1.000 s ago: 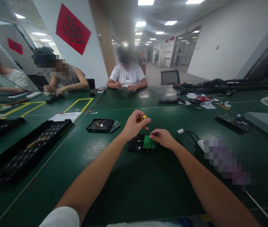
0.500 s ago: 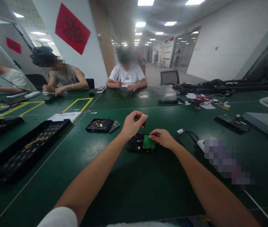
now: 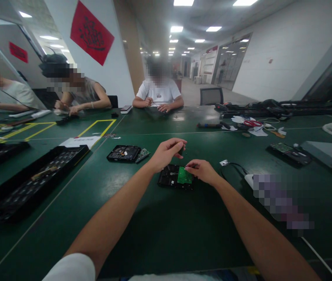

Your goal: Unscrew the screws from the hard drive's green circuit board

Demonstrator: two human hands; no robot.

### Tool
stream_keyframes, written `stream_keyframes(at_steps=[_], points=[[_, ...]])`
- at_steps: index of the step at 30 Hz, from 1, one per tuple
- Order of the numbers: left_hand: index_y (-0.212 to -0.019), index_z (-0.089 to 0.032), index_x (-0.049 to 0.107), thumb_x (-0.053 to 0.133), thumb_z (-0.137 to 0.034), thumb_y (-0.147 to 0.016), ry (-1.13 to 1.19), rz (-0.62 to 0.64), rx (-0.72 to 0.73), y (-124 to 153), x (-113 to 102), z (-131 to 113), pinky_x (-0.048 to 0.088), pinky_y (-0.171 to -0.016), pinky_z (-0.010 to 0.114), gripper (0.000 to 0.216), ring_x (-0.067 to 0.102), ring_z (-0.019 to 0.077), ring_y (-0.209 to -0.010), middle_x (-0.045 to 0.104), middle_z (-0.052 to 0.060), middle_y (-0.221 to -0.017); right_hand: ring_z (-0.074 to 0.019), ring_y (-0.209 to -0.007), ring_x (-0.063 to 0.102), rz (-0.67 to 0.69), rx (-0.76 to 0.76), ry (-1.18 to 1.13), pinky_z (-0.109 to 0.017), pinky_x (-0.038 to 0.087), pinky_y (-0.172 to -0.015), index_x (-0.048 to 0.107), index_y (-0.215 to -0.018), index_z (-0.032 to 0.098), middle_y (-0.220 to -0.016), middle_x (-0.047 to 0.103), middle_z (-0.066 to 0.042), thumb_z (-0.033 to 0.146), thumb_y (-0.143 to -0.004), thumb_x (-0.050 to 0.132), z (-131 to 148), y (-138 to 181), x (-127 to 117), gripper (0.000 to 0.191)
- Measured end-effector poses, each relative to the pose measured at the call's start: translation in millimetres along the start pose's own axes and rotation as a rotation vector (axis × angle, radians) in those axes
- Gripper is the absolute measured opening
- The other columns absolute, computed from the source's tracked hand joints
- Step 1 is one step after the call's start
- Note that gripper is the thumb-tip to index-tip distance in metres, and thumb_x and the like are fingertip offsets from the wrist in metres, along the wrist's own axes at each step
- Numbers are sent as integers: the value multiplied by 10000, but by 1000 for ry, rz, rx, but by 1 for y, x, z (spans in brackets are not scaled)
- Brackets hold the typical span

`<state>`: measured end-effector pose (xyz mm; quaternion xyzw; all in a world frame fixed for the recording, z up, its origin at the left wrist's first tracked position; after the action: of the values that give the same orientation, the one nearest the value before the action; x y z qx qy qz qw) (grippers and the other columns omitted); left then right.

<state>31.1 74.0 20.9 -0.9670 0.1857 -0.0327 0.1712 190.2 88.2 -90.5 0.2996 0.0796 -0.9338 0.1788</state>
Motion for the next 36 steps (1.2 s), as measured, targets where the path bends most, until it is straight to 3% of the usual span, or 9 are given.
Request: stream_keyframes(at_steps=[3,12,23,32,36], points=[[-1054,-149,671,615,-458,-900,83,37,-27,0,4,2,600,-722,304,350,622,188,-963,648,100,-1047,-115,-589,589,-1,-4,1,-218,435,-516,714,-995,192,-745,687,-22,489,-855,657,-1,-1,0,334],[-936,-146,573,774,-445,-768,-76,-179,44,-1,-9,8,569,-593,247,397,596,118,-708,611,24,-817,-116,-605,596,-7,14,-2,-214,437,-514,717,-993,194,-769,694,-28,483,-853,665,-2,0,0,326],[-999,-171,673,622,-521,-873,-53,-48,6,0,0,1,586,-651,257,376,561,134,-803,576,37,-877,-114,-590,589,-2,7,-11,-219,437,-521,715,-983,191,-743,686,-24,470,-849,672,1,0,0,313],[-983,-159,693,679,-502,-834,-167,-57,25,0,-3,-4,536,-552,211,374,565,128,-742,599,41,-850,-117,-602,591,-7,-1,2,-216,432,-525,708,-980,189,-757,690,-26,484,-857,654,3,1,0,324],[-1023,-163,686,679,-478,-841,-142,-26,12,1,0,-6,565,-599,238,364,589,139,-781,625,49,-886,-110,-555,563,-13,9,29,-210,410,-502,705,-971,188,-684,654,-7,529,-898,578,4,2,-3,372]])
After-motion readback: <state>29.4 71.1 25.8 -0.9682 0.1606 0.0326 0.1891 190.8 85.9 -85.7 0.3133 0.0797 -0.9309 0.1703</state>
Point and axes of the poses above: each hand's wrist, its own y-axis away from the middle knuckle, its own x-axis out of the palm, z = x × y, the point moved 8 cm from there along -y, towards the middle knuckle
